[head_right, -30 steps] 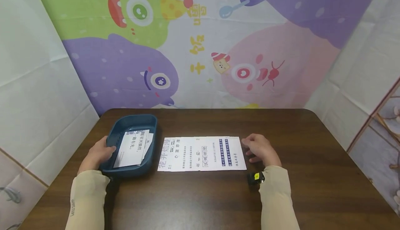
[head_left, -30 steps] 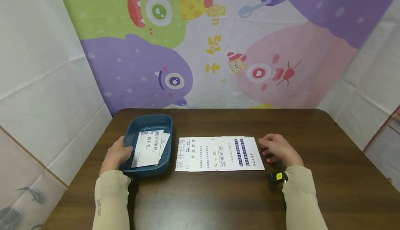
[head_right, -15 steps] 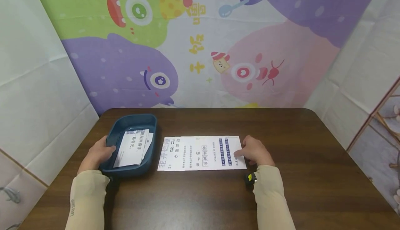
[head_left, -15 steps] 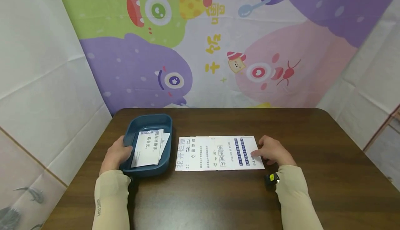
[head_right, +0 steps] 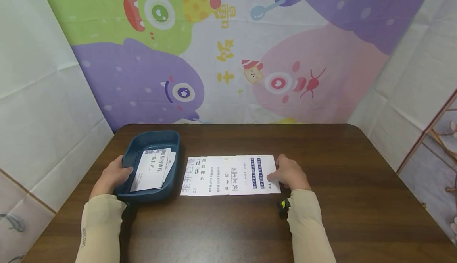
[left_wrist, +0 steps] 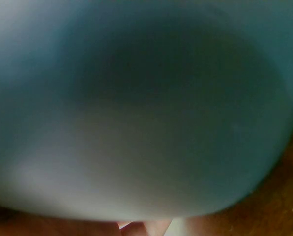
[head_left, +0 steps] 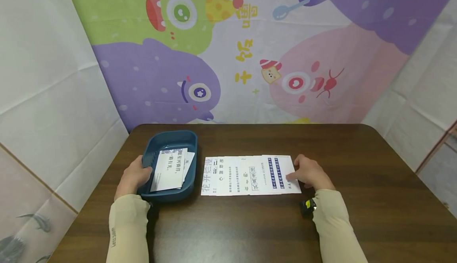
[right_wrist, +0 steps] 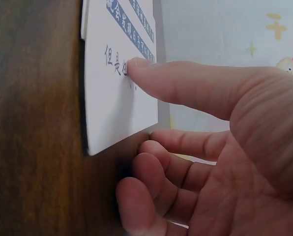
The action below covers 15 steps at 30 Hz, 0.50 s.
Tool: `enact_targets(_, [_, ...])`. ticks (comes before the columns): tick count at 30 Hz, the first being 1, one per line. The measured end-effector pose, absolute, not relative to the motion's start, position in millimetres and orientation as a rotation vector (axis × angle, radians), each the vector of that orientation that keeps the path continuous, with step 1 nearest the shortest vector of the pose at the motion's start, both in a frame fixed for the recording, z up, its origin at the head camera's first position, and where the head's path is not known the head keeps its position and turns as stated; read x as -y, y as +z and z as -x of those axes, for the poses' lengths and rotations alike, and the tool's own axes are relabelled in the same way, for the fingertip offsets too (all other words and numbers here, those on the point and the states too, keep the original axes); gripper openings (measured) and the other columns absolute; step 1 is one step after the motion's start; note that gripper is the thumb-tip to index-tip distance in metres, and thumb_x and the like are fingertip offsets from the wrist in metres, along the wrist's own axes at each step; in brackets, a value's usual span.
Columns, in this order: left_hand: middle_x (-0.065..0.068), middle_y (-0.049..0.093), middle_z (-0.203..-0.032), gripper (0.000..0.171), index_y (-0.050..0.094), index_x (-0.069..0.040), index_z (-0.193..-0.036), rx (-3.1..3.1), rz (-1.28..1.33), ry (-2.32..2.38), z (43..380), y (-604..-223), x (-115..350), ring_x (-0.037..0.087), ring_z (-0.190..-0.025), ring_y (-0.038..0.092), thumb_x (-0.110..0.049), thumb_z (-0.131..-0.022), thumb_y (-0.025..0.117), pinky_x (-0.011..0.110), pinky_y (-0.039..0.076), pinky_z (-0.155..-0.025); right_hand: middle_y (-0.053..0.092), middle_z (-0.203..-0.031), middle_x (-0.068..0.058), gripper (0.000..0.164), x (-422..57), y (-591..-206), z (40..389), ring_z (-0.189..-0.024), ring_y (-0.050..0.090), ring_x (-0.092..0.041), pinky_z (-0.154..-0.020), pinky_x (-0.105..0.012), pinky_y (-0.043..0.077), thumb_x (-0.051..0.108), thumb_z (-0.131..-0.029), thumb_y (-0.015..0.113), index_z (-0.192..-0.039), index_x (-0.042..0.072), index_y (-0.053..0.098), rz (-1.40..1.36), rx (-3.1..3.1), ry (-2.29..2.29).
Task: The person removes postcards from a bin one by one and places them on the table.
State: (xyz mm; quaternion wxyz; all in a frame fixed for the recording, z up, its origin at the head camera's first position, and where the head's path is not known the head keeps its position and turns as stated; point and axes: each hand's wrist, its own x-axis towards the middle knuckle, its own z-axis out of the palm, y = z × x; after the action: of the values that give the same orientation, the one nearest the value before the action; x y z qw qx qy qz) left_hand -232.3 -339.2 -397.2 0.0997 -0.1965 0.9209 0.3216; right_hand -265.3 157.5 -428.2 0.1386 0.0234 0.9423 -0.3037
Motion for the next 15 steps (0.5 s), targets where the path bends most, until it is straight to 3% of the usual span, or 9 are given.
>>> enact_targets(15, [0.038, 0.024, -0.152, 0.061, 0.015, 0.004, -0.151, -2.74, 0.564, 0.973, 230.5, -392.0, 341.7, 0.059, -0.132, 0.027, -0.018, -0.1, 0.04, 0.075, 0.028, -0.103, 0.06, -0.111, -0.025, 0.056, -151.5, -420.5, 266.7, -0.084, 0.059, -0.035, -0.067, -0.045, 0.058, 0.018, -0.077, 0.08, -0.12, -0.001, 0.051, -0.046, -2.74, -0.882])
